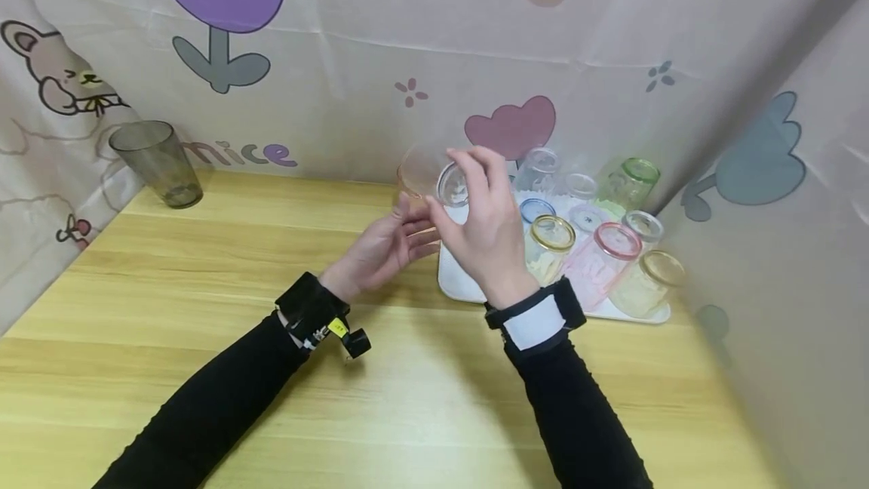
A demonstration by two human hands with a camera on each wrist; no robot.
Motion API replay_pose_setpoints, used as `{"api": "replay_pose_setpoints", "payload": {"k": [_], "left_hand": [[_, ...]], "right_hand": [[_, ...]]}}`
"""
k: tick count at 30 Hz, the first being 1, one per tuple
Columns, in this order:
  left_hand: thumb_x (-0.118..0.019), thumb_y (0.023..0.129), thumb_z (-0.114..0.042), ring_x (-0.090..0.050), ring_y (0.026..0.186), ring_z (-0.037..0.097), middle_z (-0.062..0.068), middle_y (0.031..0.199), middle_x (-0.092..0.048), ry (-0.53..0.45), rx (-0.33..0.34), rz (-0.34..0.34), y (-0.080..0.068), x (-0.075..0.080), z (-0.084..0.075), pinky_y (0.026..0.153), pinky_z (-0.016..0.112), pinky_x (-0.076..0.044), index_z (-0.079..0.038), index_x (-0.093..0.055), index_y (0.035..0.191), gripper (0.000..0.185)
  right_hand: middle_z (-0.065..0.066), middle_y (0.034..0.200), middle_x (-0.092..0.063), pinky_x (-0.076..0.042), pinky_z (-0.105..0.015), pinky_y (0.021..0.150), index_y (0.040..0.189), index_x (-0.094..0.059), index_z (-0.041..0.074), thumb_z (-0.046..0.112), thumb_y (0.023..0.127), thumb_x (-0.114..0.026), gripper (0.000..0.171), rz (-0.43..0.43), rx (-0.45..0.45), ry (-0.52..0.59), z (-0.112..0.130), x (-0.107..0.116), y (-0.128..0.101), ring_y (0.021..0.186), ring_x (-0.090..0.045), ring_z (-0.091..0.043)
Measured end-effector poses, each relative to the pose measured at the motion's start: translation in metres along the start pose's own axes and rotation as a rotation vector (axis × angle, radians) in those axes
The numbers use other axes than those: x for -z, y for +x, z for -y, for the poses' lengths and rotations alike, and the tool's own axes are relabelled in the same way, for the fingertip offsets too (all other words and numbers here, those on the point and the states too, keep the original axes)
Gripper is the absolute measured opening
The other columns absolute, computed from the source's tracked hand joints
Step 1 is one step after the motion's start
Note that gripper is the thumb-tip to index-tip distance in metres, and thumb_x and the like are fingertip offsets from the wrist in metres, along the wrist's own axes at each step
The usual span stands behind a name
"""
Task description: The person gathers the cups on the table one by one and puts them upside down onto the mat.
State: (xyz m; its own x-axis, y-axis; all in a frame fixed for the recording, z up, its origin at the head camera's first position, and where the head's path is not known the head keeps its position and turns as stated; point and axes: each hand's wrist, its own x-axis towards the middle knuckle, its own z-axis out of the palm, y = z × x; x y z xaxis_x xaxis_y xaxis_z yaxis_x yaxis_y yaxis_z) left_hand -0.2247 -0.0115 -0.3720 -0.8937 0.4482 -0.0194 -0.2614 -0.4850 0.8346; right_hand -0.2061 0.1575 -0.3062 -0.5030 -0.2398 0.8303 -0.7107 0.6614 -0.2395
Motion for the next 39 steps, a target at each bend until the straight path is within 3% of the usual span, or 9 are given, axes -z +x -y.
{"api": "replay_pose_setpoints", "payload": {"k": [3,5,8,13,16,19,24,30,39], "left_hand": [[-0.061,0.106,-0.03,-0.058,0.125,0.037,0.025,0.142,-0.053,0.224,-0.007,-0.017,0.001,-0.001,0.003,0.111,0.05,-0.049,0.011,-0.041,0.144,0.059],[-0.063,0.103,-0.018,-0.062,0.118,0.034,0.024,0.137,-0.058,0.407,-0.006,-0.026,0.0,-0.002,0.006,0.105,0.049,-0.054,0.009,-0.048,0.141,0.049],[-0.072,0.095,-0.015,-0.066,0.11,0.029,0.021,0.129,-0.064,0.675,-0.01,-0.007,-0.002,-0.005,0.008,0.095,0.041,-0.058,0.005,-0.056,0.137,0.049],[-0.077,0.092,-0.017,-0.066,0.105,0.025,0.018,0.124,-0.067,1.16,-0.057,0.126,-0.001,-0.012,0.014,0.089,0.03,-0.057,0.003,-0.063,0.13,0.045],[-0.078,0.091,-0.018,-0.065,0.107,0.023,0.013,0.121,-0.069,1.443,-0.099,0.197,-0.001,-0.018,0.019,0.093,0.031,-0.055,-0.001,-0.069,0.124,0.038],[-0.079,0.089,-0.015,-0.065,0.107,0.02,0.006,0.117,-0.069,1.652,-0.135,0.25,0.0,-0.021,0.027,0.092,0.031,-0.055,-0.008,-0.075,0.118,0.03],[-0.073,0.088,-0.004,-0.067,0.099,0.015,-0.002,0.106,-0.072,1.782,-0.182,0.309,0.001,-0.028,0.039,0.082,0.027,-0.057,-0.015,-0.08,0.105,0.022],[-0.061,0.092,0.003,-0.068,0.093,0.013,-0.004,0.099,-0.076,1.816,-0.136,0.266,0.002,-0.034,0.044,0.071,0.026,-0.056,-0.016,-0.08,0.099,0.028],[-0.061,0.093,0.001,-0.067,0.091,0.01,-0.007,0.095,-0.075,1.817,-0.086,0.252,0.005,-0.034,0.043,0.068,0.023,-0.054,-0.018,-0.08,0.097,0.027]], "right_hand": [[-0.026,0.132,-0.054,-0.055,-0.046,0.087,0.137,-0.058,-0.004,0.016,0.087,-0.084,0.06,0.092,-0.057,-0.065,0.003,0.009,0.018,0.107,-0.061,-0.037],[-0.025,0.131,-0.055,-0.055,-0.05,0.085,0.138,-0.059,-0.003,0.017,0.087,-0.082,0.059,0.185,-0.123,-0.112,0.006,0.012,0.031,0.102,-0.063,-0.039],[-0.023,0.135,-0.055,-0.055,-0.055,0.086,0.138,-0.06,0.001,0.019,0.088,-0.077,0.056,0.352,-0.235,-0.191,0.008,0.012,0.05,0.106,-0.065,-0.042],[-0.025,0.138,-0.055,-0.055,-0.062,0.088,0.137,-0.061,0.001,0.021,0.088,-0.069,0.054,0.603,-0.342,-0.303,-0.006,-0.001,0.081,0.11,-0.063,-0.05],[-0.027,0.138,-0.056,-0.056,-0.062,0.088,0.138,-0.06,0.0,0.02,0.087,-0.067,0.055,0.714,-0.379,-0.343,-0.02,-0.011,0.098,0.111,-0.061,-0.049],[-0.027,0.135,-0.057,-0.056,-0.061,0.088,0.134,-0.062,-0.001,0.018,0.086,-0.067,0.053,0.788,-0.4,-0.379,-0.033,-0.021,0.11,0.112,-0.061,-0.046],[-0.024,0.13,-0.059,-0.056,-0.06,0.088,0.121,-0.063,0.0,0.021,0.085,-0.069,0.043,0.867,-0.429,-0.452,-0.051,-0.034,0.123,0.11,-0.062,-0.044],[-0.024,0.123,-0.065,-0.056,-0.057,0.091,0.107,-0.062,0.0,0.02,0.084,-0.066,0.031,0.956,-0.493,-0.477,-0.069,-0.048,0.125,0.107,-0.063,-0.041],[-0.027,0.132,-0.062,-0.052,-0.056,0.097,0.117,-0.062,-0.001,0.015,0.081,-0.068,0.04,0.99,-0.611,-0.446,-0.101,-0.058,0.112,0.112,-0.059,-0.041]]}}
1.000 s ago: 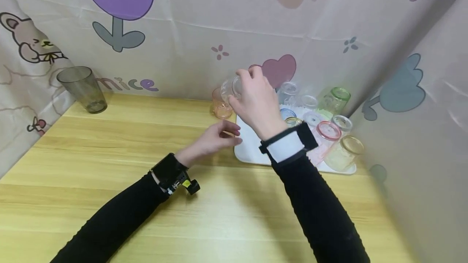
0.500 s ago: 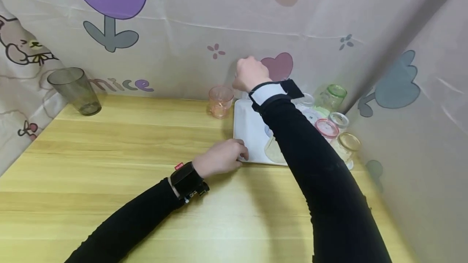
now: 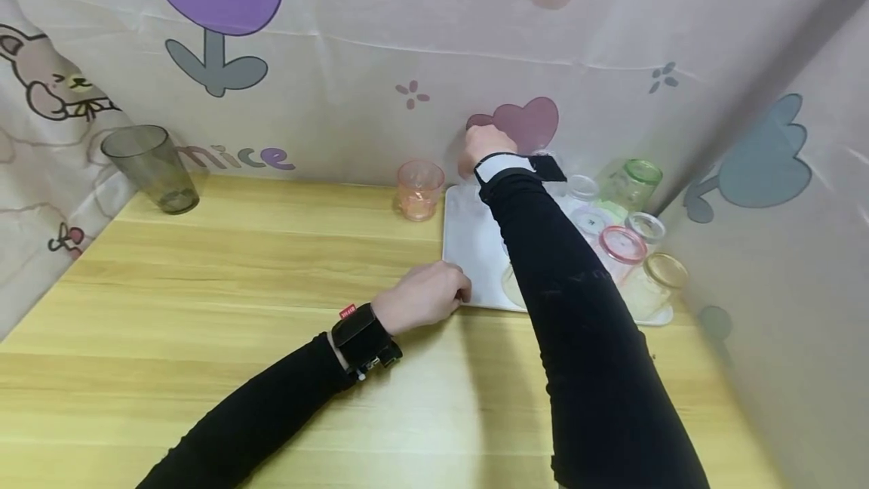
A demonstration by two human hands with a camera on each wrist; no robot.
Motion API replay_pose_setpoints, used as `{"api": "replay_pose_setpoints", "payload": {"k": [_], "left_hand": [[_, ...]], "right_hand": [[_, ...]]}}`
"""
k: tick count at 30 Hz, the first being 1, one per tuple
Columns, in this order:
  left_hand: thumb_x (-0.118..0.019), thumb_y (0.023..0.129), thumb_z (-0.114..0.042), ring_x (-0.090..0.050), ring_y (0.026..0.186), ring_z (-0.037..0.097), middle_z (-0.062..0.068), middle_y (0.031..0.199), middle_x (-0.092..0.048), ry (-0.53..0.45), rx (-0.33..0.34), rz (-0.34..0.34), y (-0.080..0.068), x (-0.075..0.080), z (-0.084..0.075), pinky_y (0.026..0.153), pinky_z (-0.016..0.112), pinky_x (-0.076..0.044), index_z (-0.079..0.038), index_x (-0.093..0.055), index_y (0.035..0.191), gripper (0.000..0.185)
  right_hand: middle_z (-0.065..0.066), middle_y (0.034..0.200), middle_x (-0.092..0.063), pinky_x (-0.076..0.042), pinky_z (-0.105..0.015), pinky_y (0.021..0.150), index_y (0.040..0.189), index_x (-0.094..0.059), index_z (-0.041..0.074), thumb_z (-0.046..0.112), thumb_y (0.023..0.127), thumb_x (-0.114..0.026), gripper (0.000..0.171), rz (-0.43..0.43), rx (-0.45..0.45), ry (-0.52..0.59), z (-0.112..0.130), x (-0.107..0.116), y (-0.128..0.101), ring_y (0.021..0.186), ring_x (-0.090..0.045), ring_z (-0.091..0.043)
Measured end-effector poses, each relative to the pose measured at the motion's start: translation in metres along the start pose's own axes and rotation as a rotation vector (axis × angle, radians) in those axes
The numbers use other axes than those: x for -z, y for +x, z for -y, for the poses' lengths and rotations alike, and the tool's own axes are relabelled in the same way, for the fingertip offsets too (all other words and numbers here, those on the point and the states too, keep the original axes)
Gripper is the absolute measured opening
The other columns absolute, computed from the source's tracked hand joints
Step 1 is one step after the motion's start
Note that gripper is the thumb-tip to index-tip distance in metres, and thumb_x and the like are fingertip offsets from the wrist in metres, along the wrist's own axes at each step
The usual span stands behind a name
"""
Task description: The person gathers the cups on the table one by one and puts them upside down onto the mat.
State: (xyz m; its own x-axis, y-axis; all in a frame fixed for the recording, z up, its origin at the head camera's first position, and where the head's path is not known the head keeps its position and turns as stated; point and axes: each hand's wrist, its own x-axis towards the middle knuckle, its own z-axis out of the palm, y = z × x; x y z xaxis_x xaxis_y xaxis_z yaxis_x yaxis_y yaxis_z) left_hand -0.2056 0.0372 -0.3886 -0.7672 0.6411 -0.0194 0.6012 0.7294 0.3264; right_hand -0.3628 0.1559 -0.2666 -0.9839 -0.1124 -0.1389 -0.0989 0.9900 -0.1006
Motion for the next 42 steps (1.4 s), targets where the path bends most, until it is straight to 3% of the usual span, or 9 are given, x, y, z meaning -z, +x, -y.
{"api": "replay_pose_setpoints", "payload": {"k": [7,13,27,34,38,42], "left_hand": [[-0.061,0.094,0.0,-0.067,0.096,0.01,-0.005,0.101,-0.076,-0.046,0.018,0.02,0.003,-0.002,0.002,0.074,0.025,-0.057,-0.017,-0.08,0.099,0.027],[-0.061,0.094,0.0,-0.066,0.095,0.01,-0.005,0.101,-0.075,-0.043,0.021,0.021,0.003,-0.003,0.003,0.073,0.025,-0.056,-0.018,-0.08,0.098,0.027],[-0.061,0.093,0.001,-0.065,0.094,0.009,-0.005,0.101,-0.074,-0.048,0.025,0.025,0.004,-0.003,0.005,0.074,0.025,-0.055,-0.018,-0.08,0.099,0.027],[-0.065,0.093,-0.002,-0.065,0.095,0.01,-0.005,0.099,-0.073,-0.077,-0.009,0.006,0.003,-0.002,0.005,0.076,0.026,-0.056,-0.016,-0.08,0.098,0.021],[-0.069,0.092,-0.004,-0.066,0.098,0.013,-0.002,0.102,-0.074,-0.111,-0.025,-0.01,0.0,0.002,0.01,0.082,0.026,-0.056,-0.014,-0.08,0.102,0.017],[-0.073,0.089,-0.003,-0.066,0.103,0.018,0.003,0.112,-0.069,-0.113,-0.015,-0.016,-0.002,0.009,0.015,0.085,0.028,-0.057,-0.01,-0.077,0.113,0.026]], "right_hand": [[-0.03,0.136,-0.061,-0.053,-0.059,0.096,0.123,-0.066,-0.002,0.015,0.079,-0.076,0.048,0.022,-0.082,-0.004,-0.012,-0.02,0.016,0.117,-0.06,-0.045],[-0.031,0.135,-0.061,-0.053,-0.058,0.098,0.13,-0.063,-0.003,0.016,0.079,-0.08,0.056,0.044,-0.101,0.008,-0.016,-0.032,0.022,0.118,-0.06,-0.046],[-0.029,0.132,-0.061,-0.054,-0.055,0.097,0.121,-0.067,-0.004,0.014,0.083,-0.076,0.043,0.079,-0.096,0.018,-0.021,-0.046,0.025,0.113,-0.06,-0.041],[-0.032,0.128,-0.063,-0.054,-0.055,0.097,0.118,-0.065,-0.006,0.016,0.082,-0.073,0.044,0.013,-0.079,0.0,-0.027,-0.029,0.01,0.108,-0.062,-0.041],[-0.03,0.116,-0.066,-0.054,-0.053,0.089,0.107,-0.065,-0.006,0.016,0.083,-0.067,0.033,-0.07,-0.002,-0.004,-0.026,-0.012,-0.006,0.097,-0.06,-0.039],[-0.024,0.102,-0.065,-0.054,-0.051,0.079,0.101,-0.065,-0.004,0.017,0.086,-0.066,0.026,-0.144,0.077,0.003,-0.022,0.003,-0.025,0.087,-0.06,-0.037]]}}
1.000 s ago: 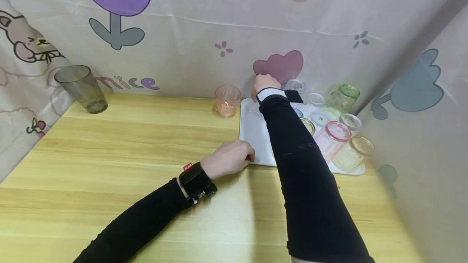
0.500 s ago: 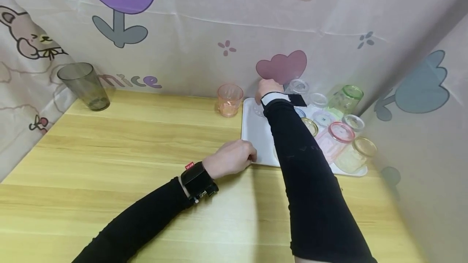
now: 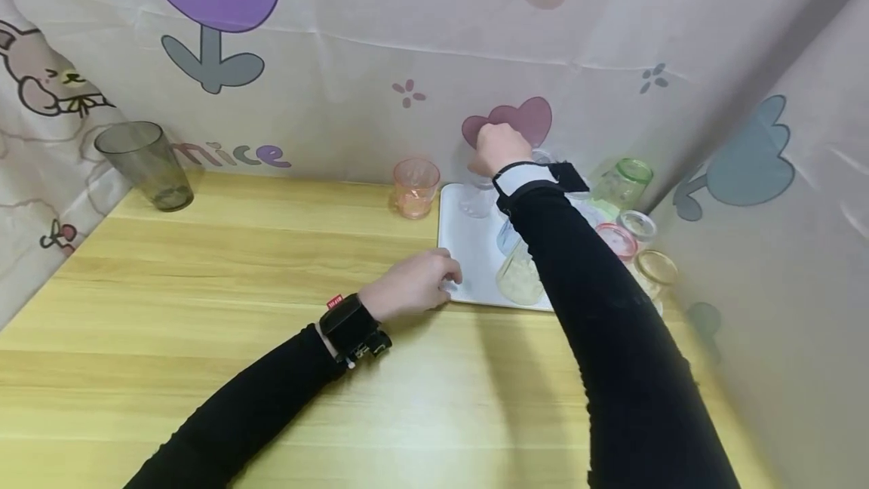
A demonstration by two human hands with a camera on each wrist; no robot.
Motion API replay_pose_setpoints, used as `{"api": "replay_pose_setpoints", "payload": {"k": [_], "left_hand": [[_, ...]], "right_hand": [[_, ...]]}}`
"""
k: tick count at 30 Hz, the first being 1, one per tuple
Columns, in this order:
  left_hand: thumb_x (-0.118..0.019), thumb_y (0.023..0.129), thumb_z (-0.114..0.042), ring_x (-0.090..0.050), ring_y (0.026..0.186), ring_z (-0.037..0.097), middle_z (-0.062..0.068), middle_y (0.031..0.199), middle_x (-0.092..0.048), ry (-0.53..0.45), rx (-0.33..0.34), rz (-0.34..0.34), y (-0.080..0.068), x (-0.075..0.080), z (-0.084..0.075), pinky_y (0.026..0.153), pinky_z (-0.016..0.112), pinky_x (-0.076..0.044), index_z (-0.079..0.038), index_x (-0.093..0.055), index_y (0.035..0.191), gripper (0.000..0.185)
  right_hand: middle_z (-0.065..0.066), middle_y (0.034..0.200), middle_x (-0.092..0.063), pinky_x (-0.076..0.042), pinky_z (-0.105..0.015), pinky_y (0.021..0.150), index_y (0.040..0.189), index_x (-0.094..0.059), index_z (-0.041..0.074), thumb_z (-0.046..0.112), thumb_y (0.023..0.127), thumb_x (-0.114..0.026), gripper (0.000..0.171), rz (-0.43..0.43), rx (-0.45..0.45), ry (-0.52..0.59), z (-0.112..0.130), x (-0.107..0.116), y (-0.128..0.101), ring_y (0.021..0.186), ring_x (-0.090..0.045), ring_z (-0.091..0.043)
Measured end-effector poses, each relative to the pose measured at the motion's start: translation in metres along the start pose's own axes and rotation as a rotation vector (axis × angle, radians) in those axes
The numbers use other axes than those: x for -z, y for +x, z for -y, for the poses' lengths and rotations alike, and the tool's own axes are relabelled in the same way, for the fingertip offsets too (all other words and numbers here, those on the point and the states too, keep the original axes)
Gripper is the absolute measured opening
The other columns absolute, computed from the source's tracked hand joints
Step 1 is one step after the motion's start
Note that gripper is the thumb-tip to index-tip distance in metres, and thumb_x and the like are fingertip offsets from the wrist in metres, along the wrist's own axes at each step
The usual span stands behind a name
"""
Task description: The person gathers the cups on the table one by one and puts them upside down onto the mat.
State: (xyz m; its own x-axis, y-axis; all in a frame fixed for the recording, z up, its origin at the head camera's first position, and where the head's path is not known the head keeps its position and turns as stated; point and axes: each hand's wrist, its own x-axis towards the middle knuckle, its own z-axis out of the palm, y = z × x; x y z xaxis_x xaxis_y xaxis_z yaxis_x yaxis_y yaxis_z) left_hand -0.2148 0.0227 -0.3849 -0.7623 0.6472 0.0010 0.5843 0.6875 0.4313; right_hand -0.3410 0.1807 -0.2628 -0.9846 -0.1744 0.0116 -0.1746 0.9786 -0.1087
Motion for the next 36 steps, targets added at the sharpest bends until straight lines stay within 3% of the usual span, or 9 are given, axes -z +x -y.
{"api": "replay_pose_setpoints", "payload": {"k": [5,11,14,19,26,32,36], "left_hand": [[-0.077,0.087,-0.007,-0.064,0.107,0.021,0.006,0.12,-0.065,-0.018,0.07,-0.076,0.003,0.006,0.015,0.086,0.033,-0.057,-0.009,-0.073,0.121,0.033],[-0.079,0.09,-0.012,-0.062,0.104,0.024,0.009,0.125,-0.057,-0.175,0.149,-0.38,-0.001,0.019,0.036,0.086,0.037,-0.058,-0.007,-0.069,0.121,0.034],[-0.078,0.091,-0.015,-0.059,0.101,0.023,0.01,0.124,-0.052,-0.216,0.179,-0.529,-0.003,0.028,0.045,0.082,0.036,-0.058,-0.005,-0.065,0.123,0.036],[-0.08,0.091,-0.028,-0.055,0.11,0.026,0.015,0.128,-0.049,-0.244,0.215,-0.665,0.0,0.035,0.059,0.088,0.039,-0.056,0.001,-0.055,0.132,0.056],[-0.083,0.085,-0.024,-0.044,0.135,0.035,0.021,0.149,-0.039,-0.272,0.305,-0.685,0.014,0.039,0.076,0.114,0.045,-0.045,0.005,-0.038,0.146,0.081],[-0.088,0.08,-0.035,-0.036,0.147,0.04,0.025,0.161,-0.029,-0.487,0.436,-0.605,0.029,0.04,0.083,0.121,0.053,-0.036,0.001,-0.022,0.159,0.108],[-0.09,0.078,-0.038,-0.037,0.147,0.042,0.025,0.161,-0.03,-0.582,0.483,-0.571,0.04,0.037,0.089,0.119,0.055,-0.037,0.001,-0.021,0.159,0.114]], "right_hand": [[-0.023,0.105,-0.062,-0.054,-0.057,0.082,0.109,-0.064,-0.005,0.019,0.088,-0.065,0.032,-0.091,0.068,0.008,0.007,0.009,-0.023,0.092,-0.062,-0.042],[-0.028,0.13,-0.059,-0.051,-0.063,0.094,0.134,-0.059,-0.006,0.021,0.09,-0.067,0.051,-0.158,0.15,0.068,0.017,0.003,-0.061,0.114,-0.061,-0.049],[-0.027,0.139,-0.057,-0.053,-0.062,0.094,0.138,-0.058,-0.004,0.022,0.092,-0.07,0.055,-0.183,0.174,0.102,0.022,-0.005,-0.08,0.116,-0.062,-0.048],[-0.025,0.135,-0.06,-0.056,-0.06,0.089,0.137,-0.06,-0.003,0.024,0.092,-0.074,0.054,-0.214,0.214,0.128,0.023,-0.025,-0.104,0.111,-0.065,-0.045],[-0.024,0.13,-0.063,-0.058,-0.055,0.09,0.132,-0.062,-0.004,0.024,0.089,-0.079,0.053,-0.211,0.259,0.151,0.028,-0.062,-0.123,0.108,-0.068,-0.042],[-0.023,0.124,-0.066,-0.06,-0.054,0.085,0.129,-0.065,-0.004,0.023,0.087,-0.08,0.051,-0.141,0.244,0.162,0.03,-0.094,-0.131,0.102,-0.07,-0.041],[-0.021,0.116,-0.069,-0.061,-0.053,0.08,0.125,-0.068,-0.002,0.024,0.087,-0.078,0.047,-0.089,0.219,0.143,0.029,-0.109,-0.133,0.095,-0.072,-0.04]]}}
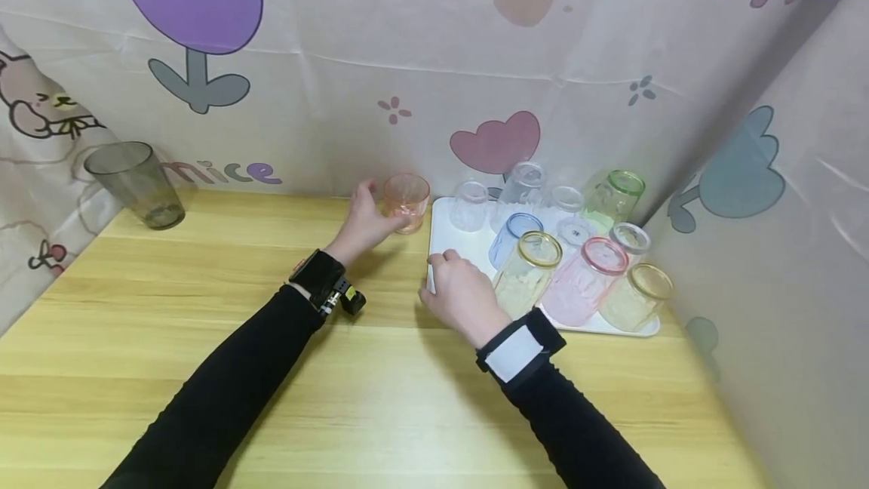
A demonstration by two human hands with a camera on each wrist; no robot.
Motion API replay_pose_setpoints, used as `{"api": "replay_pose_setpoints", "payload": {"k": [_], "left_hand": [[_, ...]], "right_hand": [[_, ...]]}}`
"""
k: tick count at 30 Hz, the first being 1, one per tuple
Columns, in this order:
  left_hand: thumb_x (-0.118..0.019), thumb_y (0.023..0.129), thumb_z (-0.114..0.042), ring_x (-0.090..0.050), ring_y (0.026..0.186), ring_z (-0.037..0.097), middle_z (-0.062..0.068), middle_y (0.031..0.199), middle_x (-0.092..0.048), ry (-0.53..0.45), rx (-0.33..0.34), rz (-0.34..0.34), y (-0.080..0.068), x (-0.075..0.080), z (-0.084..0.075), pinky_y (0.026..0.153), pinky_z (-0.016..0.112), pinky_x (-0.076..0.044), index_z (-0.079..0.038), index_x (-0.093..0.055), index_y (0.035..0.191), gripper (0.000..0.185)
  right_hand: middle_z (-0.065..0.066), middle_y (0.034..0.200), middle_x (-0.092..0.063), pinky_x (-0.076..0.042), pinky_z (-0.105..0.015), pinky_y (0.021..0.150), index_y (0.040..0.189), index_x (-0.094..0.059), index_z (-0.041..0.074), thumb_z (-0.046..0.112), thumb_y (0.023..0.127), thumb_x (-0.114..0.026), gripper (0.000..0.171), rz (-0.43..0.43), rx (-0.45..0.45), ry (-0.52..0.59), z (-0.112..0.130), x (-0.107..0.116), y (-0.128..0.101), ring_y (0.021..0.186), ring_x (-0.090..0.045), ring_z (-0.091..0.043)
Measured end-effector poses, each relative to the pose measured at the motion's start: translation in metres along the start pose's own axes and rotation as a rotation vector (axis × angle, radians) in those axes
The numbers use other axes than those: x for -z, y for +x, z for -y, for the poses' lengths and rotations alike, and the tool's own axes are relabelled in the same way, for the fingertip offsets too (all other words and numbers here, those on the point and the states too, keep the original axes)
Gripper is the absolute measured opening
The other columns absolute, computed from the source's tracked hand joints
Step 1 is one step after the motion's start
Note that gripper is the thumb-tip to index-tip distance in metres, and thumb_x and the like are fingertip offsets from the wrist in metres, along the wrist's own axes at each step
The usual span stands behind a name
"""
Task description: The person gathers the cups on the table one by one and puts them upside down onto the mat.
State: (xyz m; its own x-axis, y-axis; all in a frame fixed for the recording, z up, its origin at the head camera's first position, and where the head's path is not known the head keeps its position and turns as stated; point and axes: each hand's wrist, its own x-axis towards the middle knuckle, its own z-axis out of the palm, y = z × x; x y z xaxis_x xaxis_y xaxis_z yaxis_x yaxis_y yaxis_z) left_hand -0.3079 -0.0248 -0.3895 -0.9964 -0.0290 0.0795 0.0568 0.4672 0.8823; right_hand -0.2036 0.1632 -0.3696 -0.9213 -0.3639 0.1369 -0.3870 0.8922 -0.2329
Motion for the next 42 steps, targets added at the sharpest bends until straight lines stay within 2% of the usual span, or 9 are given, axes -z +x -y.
{"api": "replay_pose_setpoints", "payload": {"k": [5,8,13,15,29,31,34,38,42], "left_hand": [[-0.091,0.078,-0.036,-0.04,0.144,0.04,0.024,0.157,-0.036,-0.019,0.04,0.01,0.011,-0.009,0.007,0.119,0.052,-0.037,0.002,-0.025,0.157,0.109],[-0.091,0.077,-0.032,-0.044,0.14,0.038,0.023,0.153,-0.04,-0.02,0.046,0.006,0.015,-0.014,0.01,0.118,0.049,-0.039,0.002,-0.029,0.154,0.104],[-0.091,0.077,-0.031,-0.047,0.137,0.036,0.02,0.149,-0.045,-0.051,0.052,-0.016,0.017,-0.019,0.011,0.116,0.049,-0.041,0.0,-0.035,0.152,0.098],[-0.09,0.078,-0.03,-0.046,0.139,0.036,0.019,0.15,-0.045,-0.072,0.05,-0.017,0.017,-0.02,0.01,0.117,0.05,-0.041,-0.002,-0.035,0.152,0.097],[-0.089,0.08,-0.023,-0.045,0.141,0.036,0.019,0.153,-0.045,-0.116,0.05,-0.01,0.017,-0.022,0.011,0.119,0.048,-0.038,-0.002,-0.036,0.152,0.092],[-0.089,0.08,-0.024,-0.044,0.142,0.037,0.019,0.153,-0.044,-0.115,0.054,-0.014,0.014,-0.019,0.01,0.119,0.049,-0.038,-0.002,-0.035,0.153,0.093],[-0.089,0.08,-0.025,-0.045,0.141,0.038,0.021,0.154,-0.044,-0.141,0.054,-0.019,0.008,-0.016,0.008,0.118,0.05,-0.039,-0.001,-0.035,0.153,0.094],[-0.087,0.082,-0.026,-0.047,0.139,0.037,0.023,0.153,-0.045,-0.246,0.056,-0.011,0.001,-0.011,0.003,0.116,0.047,-0.043,0.0,-0.033,0.153,0.093],[-0.085,0.086,-0.032,-0.048,0.135,0.035,0.021,0.149,-0.045,-0.374,0.098,-0.01,-0.008,-0.006,-0.004,0.114,0.045,-0.044,0.0,-0.033,0.153,0.09]], "right_hand": [[-0.019,0.112,-0.072,-0.061,-0.052,0.077,0.122,-0.07,-0.001,0.026,0.086,-0.079,0.045,0.077,-0.045,-0.004,0.0,-0.009,-0.004,0.089,-0.071,-0.037],[-0.018,0.106,-0.071,-0.06,-0.05,0.074,0.117,-0.071,-0.002,0.024,0.084,-0.08,0.043,0.102,-0.032,-0.014,0.0,-0.011,-0.006,0.085,-0.07,-0.034],[-0.014,0.088,-0.065,-0.059,-0.049,0.067,0.09,-0.069,0.0,0.017,0.081,-0.081,0.023,0.104,0.05,-0.077,0.001,-0.014,-0.008,0.076,-0.066,-0.033],[-0.013,0.084,-0.062,-0.059,-0.05,0.065,0.08,-0.065,0.002,0.016,0.081,-0.082,0.022,0.102,0.071,-0.099,0.001,-0.015,-0.008,0.075,-0.065,-0.034],[-0.013,0.084,-0.063,-0.059,-0.05,0.062,0.077,-0.066,0.005,0.016,0.085,-0.077,0.017,0.089,0.069,-0.15,0.005,-0.018,-0.01,0.075,-0.065,-0.035],[-0.013,0.085,-0.064,-0.059,-0.05,0.064,0.08,-0.068,0.004,0.016,0.085,-0.077,0.016,0.088,0.068,-0.137,0.004,-0.018,-0.01,0.076,-0.066,-0.035],[-0.014,0.092,-0.068,-0.06,-0.05,0.071,0.094,-0.073,0.002,0.019,0.087,-0.077,0.019,0.096,0.043,-0.096,0.002,-0.017,-0.01,0.081,-0.068,-0.035],[-0.019,0.11,-0.071,-0.06,-0.051,0.084,0.122,-0.069,-0.002,0.023,0.089,-0.077,0.043,0.089,-0.008,-0.006,-0.001,-0.012,-0.01,0.093,-0.07,-0.036],[-0.025,0.129,-0.065,-0.057,-0.054,0.094,0.139,-0.057,-0.004,0.024,0.091,-0.076,0.059,0.008,-0.02,0.084,-0.003,-0.004,-0.008,0.109,-0.068,-0.042]]}}
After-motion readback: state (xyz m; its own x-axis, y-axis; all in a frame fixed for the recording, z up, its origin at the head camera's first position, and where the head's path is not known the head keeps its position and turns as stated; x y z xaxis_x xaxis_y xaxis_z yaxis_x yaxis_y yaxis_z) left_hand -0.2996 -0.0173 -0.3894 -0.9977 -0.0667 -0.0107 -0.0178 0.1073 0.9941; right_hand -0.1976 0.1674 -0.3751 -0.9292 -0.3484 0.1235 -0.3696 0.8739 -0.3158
